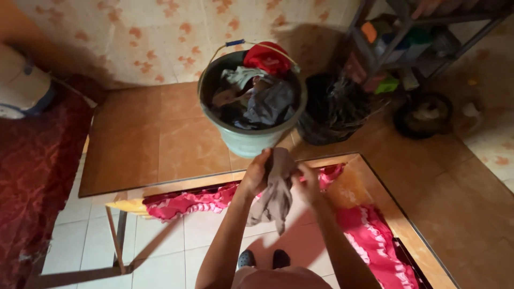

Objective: Sorting laundry from a bucket and hanging various items of clothing on hangers and a drying rack.

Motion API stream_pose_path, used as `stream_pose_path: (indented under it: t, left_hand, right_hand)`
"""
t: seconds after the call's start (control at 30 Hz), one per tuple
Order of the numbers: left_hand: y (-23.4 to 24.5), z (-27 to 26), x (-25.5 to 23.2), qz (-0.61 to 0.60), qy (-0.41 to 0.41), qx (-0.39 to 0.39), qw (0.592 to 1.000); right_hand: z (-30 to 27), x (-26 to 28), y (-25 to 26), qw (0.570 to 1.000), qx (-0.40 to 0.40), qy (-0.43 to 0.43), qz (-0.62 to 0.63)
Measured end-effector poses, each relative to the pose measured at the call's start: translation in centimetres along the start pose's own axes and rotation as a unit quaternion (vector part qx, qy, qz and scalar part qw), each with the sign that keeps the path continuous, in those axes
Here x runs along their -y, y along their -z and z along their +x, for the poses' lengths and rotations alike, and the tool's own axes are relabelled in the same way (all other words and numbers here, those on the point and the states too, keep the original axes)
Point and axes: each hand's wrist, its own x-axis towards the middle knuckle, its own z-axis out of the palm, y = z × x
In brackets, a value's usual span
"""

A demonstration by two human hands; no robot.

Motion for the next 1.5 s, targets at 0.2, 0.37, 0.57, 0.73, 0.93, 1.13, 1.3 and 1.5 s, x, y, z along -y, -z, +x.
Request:
stream_pose_path:
  t: [0.2, 0.37, 0.57, 0.73, 0.93, 1.13, 1.3, 1.5]
  left_hand:
    - [-3.2, -1.4, -0.4, 0.051, 0.057, -0.105, 0.992]
    - [-4.3, -4.5, -6.1, 0.444, -0.063, -0.056, 0.892]
    - [0.8, -6.9, -8.0, 0.809, -0.198, -0.157, 0.531]
    - [-3.6, -5.0, -7.2, 0.673, -0.143, -0.158, 0.709]
    - [-4.3, -3.4, -8.0, 0.748, -0.17, -0.035, 0.641]
    - [-4.3, -4.7, -8.7, 0.609, -0.109, -0.083, 0.782]
    - [7.0, -3.7, -7.5, 0.798, 0.017, -0.15, 0.583]
    - [7.2, -4.5, -10.3, 0.623, -0.023, -0.046, 0.78]
  right_hand:
    - [-1.2, -6.7, -5.5, 0.79, 0.154, -0.309, 0.507]
    - [0.5, -2.1, -2.5, 0.845, 0.229, -0.236, 0.421]
    - [4.5, 9.8, 7.2, 0.975, -0.018, -0.176, 0.133]
    - [6.3, 19.1, 8.2, 0.985, -0.124, 0.039, -0.109]
    - [8.6, 16.0, 3.3, 0.994, 0.035, 0.107, 0.009]
    - [9.7, 15.1, 4.2, 0.996, -0.045, 0.033, 0.064]
    - [10.0, 10.3, 8.0, 0.95, -0.206, 0.054, 0.228]
    - [9.2, 9.6, 11.4, 0.964, -0.26, -0.06, -0.02]
